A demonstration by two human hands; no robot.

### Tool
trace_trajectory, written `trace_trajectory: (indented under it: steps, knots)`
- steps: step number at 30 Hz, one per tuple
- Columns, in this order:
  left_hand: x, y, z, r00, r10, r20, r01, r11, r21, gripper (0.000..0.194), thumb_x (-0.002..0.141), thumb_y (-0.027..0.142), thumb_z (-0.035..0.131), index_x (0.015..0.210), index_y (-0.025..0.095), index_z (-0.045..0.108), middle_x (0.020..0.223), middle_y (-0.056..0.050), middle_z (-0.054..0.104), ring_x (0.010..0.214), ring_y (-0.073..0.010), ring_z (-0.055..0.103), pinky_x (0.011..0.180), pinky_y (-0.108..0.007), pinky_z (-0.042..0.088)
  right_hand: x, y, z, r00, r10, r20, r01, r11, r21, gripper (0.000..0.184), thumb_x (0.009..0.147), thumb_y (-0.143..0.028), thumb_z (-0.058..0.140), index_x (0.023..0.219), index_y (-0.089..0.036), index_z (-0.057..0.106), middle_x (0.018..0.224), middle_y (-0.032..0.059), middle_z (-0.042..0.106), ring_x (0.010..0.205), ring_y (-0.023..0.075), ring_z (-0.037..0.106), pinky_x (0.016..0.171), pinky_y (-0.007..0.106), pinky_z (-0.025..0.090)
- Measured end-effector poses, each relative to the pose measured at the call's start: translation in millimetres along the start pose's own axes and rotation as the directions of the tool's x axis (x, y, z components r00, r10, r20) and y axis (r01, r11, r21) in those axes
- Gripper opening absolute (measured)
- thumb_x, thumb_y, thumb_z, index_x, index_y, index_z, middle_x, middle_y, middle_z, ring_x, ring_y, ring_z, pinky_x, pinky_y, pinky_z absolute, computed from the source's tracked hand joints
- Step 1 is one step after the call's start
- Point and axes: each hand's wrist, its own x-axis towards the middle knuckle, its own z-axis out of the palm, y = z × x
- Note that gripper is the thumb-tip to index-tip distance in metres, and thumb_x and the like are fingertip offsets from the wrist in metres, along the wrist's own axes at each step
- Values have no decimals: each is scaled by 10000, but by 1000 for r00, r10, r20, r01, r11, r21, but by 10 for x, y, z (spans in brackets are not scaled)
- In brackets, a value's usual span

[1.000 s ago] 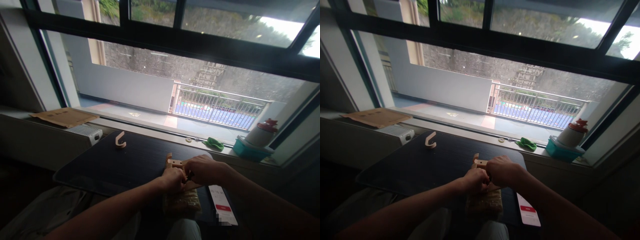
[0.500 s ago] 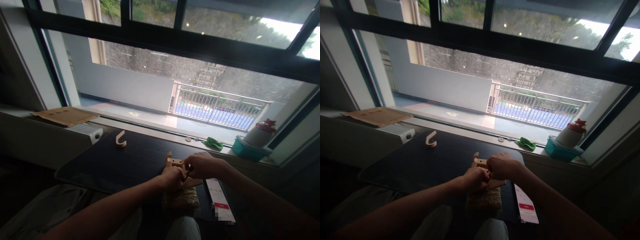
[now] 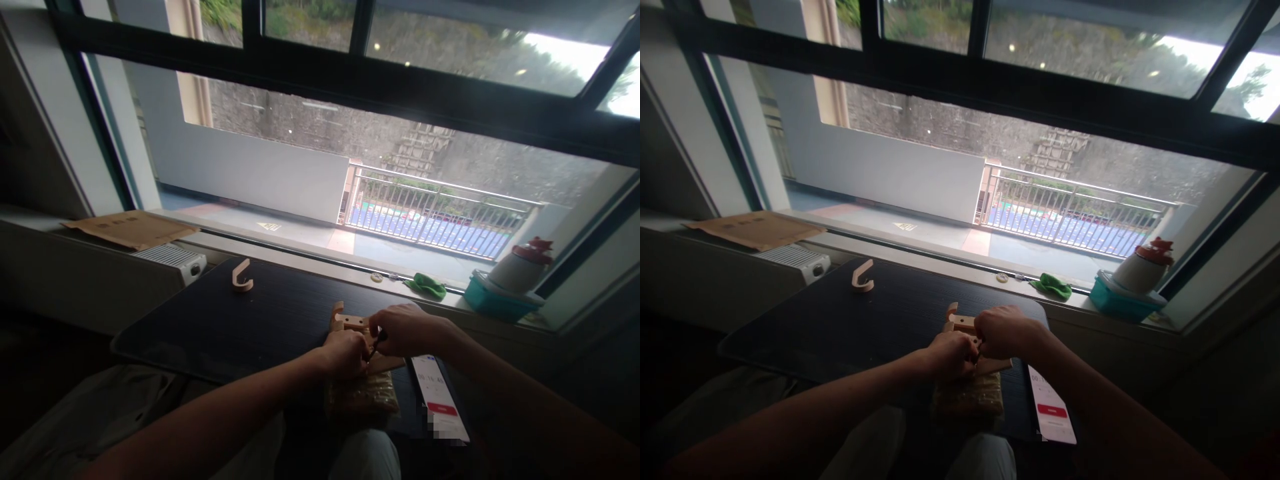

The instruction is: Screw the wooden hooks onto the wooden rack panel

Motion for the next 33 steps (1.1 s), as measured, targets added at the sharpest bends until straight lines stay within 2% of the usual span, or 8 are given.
trace_trajectory:
  steps: [5,9,12,17,23,26,33]
  knots:
    - [-8,8,-3,1000,19,-1,-19,1000,15,175,679,256,549,742,195,701,751,-41,666,731,-198,582,687,-298,430,38,-3,-18,997,-79,7,79,997,16,176,703,-249,538,813,-235,674,745,16,644,683,137,539,571,239,295]
    - [7,-11,-1,1000,-7,12,8,1000,-18,158,678,265,566,747,201,694,756,-30,663,732,-189,584,693,-291,436,104,44,47,1000,-20,21,19,998,53,220,714,-353,518,762,-196,664,709,29,624,620,126,504,525,231,279]
    - [8,-40,-33,997,39,62,-37,999,-26,132,650,229,601,741,192,688,741,-24,664,725,-180,588,686,-273,440,118,63,74,1000,-1,-8,2,996,89,256,720,-390,505,722,-186,660,661,21,606,572,110,474,509,235,263]
    - [-28,-44,-103,991,79,112,-81,997,12,148,656,194,599,774,192,689,770,-25,669,713,-176,591,638,-256,438,55,81,13,998,-26,-52,31,995,97,205,714,-342,516,742,-204,666,662,7,610,573,104,467,519,237,266]
    - [-30,-9,-127,987,82,138,-89,995,42,173,665,194,590,804,193,693,799,-15,674,734,-170,584,660,-246,438,-44,77,-98,995,10,-98,1,994,107,187,708,-297,515,764,-223,677,674,1,617,558,100,459,515,236,268]
    - [-28,-27,-111,988,84,128,-88,996,29,166,670,222,592,800,200,693,787,-16,674,718,-165,580,648,-245,433,-37,53,-51,995,0,-104,10,995,95,170,700,-280,514,728,-222,672,647,0,612,563,105,465,520,240,269]
    - [-26,-71,-87,989,88,123,-88,996,1,209,634,144,570,798,202,685,772,-14,664,749,-177,584,651,-252,434,-9,48,74,993,-6,-116,15,997,76,166,702,-283,511,699,-221,665,655,17,620,592,124,513,527,248,263]
